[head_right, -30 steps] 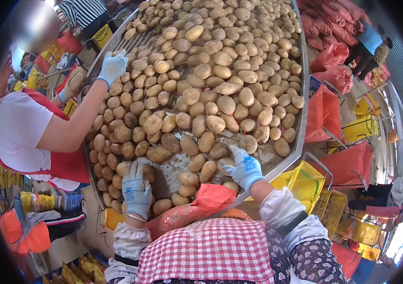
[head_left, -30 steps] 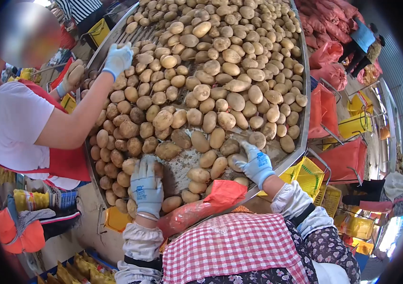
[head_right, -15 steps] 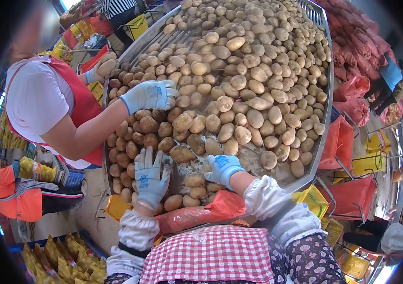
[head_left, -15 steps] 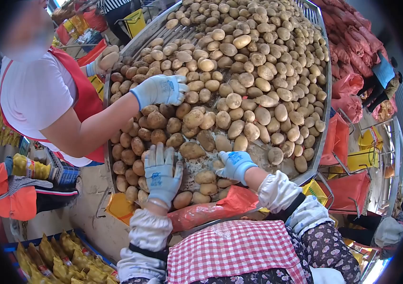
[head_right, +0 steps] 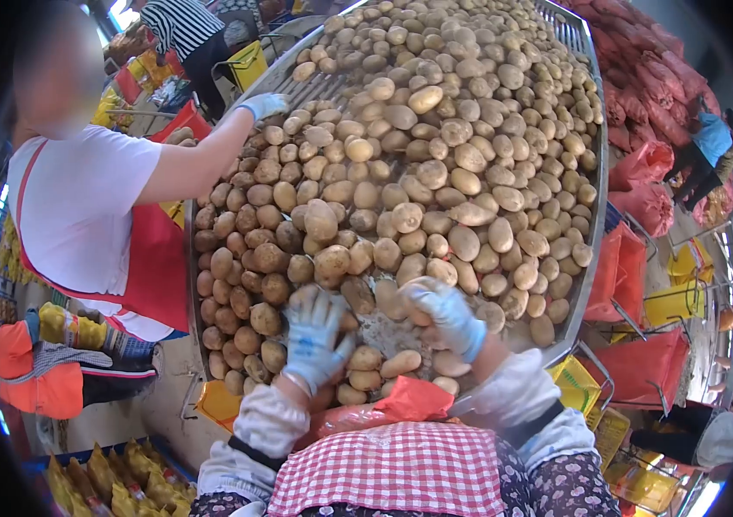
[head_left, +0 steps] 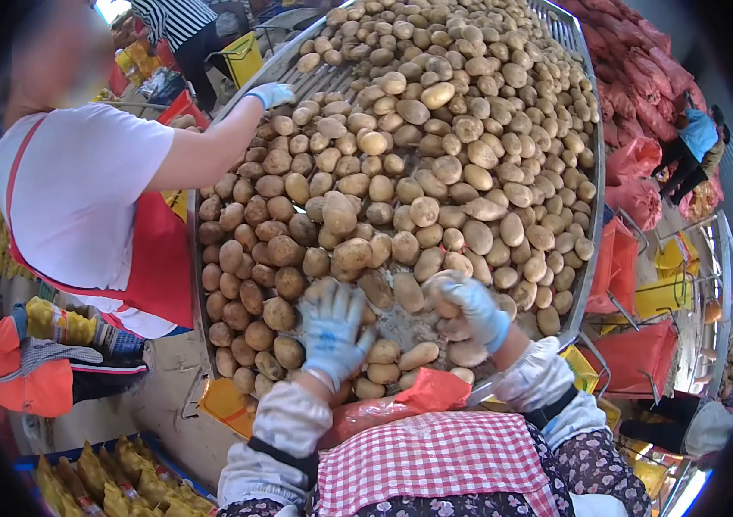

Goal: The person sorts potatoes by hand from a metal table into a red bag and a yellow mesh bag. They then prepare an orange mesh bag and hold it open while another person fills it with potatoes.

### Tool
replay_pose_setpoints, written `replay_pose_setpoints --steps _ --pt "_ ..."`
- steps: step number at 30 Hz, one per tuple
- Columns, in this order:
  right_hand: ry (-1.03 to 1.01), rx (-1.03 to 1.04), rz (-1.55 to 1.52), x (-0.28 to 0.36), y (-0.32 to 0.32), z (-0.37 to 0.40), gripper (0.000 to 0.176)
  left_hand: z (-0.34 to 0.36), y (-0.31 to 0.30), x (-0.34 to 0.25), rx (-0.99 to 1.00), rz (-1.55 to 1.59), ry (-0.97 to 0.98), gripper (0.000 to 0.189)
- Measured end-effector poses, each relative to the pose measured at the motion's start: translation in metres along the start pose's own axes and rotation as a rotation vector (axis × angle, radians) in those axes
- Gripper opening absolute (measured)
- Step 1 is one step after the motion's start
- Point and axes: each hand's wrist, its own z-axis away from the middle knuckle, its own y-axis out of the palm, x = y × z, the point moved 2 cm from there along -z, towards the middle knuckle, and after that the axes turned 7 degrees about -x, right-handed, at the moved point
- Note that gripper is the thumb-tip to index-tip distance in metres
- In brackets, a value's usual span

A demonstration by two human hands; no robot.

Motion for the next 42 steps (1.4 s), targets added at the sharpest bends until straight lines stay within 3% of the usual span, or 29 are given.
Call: replay_pose_setpoints --steps 1,2,4,6,7,8,9,10,12,14,16,18,20,22,23,25,26,28,29,30,32,36,39,41,42 --pt "-0.035 -0.006 0.002 0.008 -0.017 -0.004 0.037 0.017 0.006 -0.002 -0.020 0.059 0.037 0.061" --pt "-0.222 -0.193 0.281 0.028 -0.022 -0.005 0.024 0.026 -0.003 -0.007 -0.002 0.186 -0.004 0.050" --pt "-0.403 -0.497 0.826 0.020 -0.060 -0.023 0.026 0.033 -0.020 0.006 0.155 0.356 -0.162 0.036" --pt "-0.138 -0.504 1.130 0.017 -0.061 -0.036 0.032 0.010 -0.036 0.032 0.010 0.302 -0.211 0.026" --pt "-0.114 -0.508 1.233 0.015 -0.051 -0.039 0.035 -0.005 -0.037 0.045 -0.401 0.145 -0.066 0.027" --pt "-0.090 -0.514 1.336 0.011 -0.038 -0.040 0.039 -0.025 -0.043 0.058 -0.503 0.007 -0.071 0.035" --pt "-0.057 -0.450 1.279 0.011 -0.029 -0.037 0.039 -0.038 -0.048 0.064 -0.447 -0.186 -0.183 0.049" --pt "-0.088 -0.427 1.258 0.006 -0.021 -0.033 0.037 -0.042 -0.039 0.074 -0.447 -0.187 -0.186 0.049" --pt "-0.139 -0.304 1.145 -0.003 -0.023 -0.024 0.035 -0.045 -0.007 0.101 -0.412 -0.045 -0.375 0.055" --pt "-0.193 -0.178 1.026 -0.004 -0.028 -0.031 0.034 -0.034 -0.010 0.090 -0.409 0.044 -0.337 0.050" --pt "-0.284 -0.479 0.735 -0.003 -0.039 -0.036 0.032 -0.020 -0.024 0.065 -0.314 0.118 -0.250 0.038" --pt "-0.224 -0.456 0.874 -0.010 -0.037 -0.041 0.032 -0.005 -0.033 0.052 -0.324 0.124 -0.043 0.027" --pt "-0.230 -0.156 1.240 -0.030 -0.008 -0.037 0.034 -0.005 -0.037 0.053 -0.278 0.210 -0.040 0.018" --pt "-0.144 -0.036 1.077 -0.039 0.017 -0.028 0.036 -0.026 -0.048 0.060 -0.518 0.292 -0.098 0.014" --pt "-0.145 -0.035 1.080 -0.035 0.024 -0.027 0.036 -0.041 -0.050 0.066 -0.659 0.145 -0.054 0.012" --pt "-0.163 0.244 1.081 -0.029 0.040 -0.023 0.035 -0.065 -0.043 0.086 -0.511 -0.189 -0.122 0.014" --pt "-0.158 0.239 1.081 -0.029 0.042 -0.023 0.035 -0.084 -0.045 0.092 -0.466 -0.170 -0.151 0.019" --pt "0.104 0.077 0.521 -0.026 0.038 -0.029 0.038 -0.111 -0.033 0.108 -0.394 -0.202 -0.149 0.028" --pt "0.124 0.128 0.303 -0.019 0.035 -0.033 0.052 -0.121 -0.019 0.123 -0.368 -0.254 -0.119 0.031" --pt "0.131 0.106 0.296 -0.011 0.031 -0.036 0.052 -0.144 -0.014 0.137 -0.167 -0.275 -0.211 0.033" --pt "0.502 -0.101 -0.637 -0.002 0.028 -0.035 0.069 -0.164 -0.019 0.140 0.071 -0.457 -0.297 0.041" --pt "0.478 -0.141 -0.780 -0.008 0.016 -0.034 0.077 -0.180 -0.020 0.127 0.363 -0.444 -0.435 0.063" --pt "0.479 -0.194 -0.689 -0.012 0.011 -0.034 0.076 -0.179 -0.012 0.137 0.346 -0.437 -0.432 0.058" --pt "0.518 -0.148 -0.671 -0.024 0.000 -0.032 0.075 -0.177 -0.002 0.151 0.563 -0.344 -0.371 0.057" --pt "0.521 -0.141 -0.674 -0.028 0.000 -0.032 0.075 -0.177 -0.010 0.147 0.564 -0.350 -0.376 0.057"
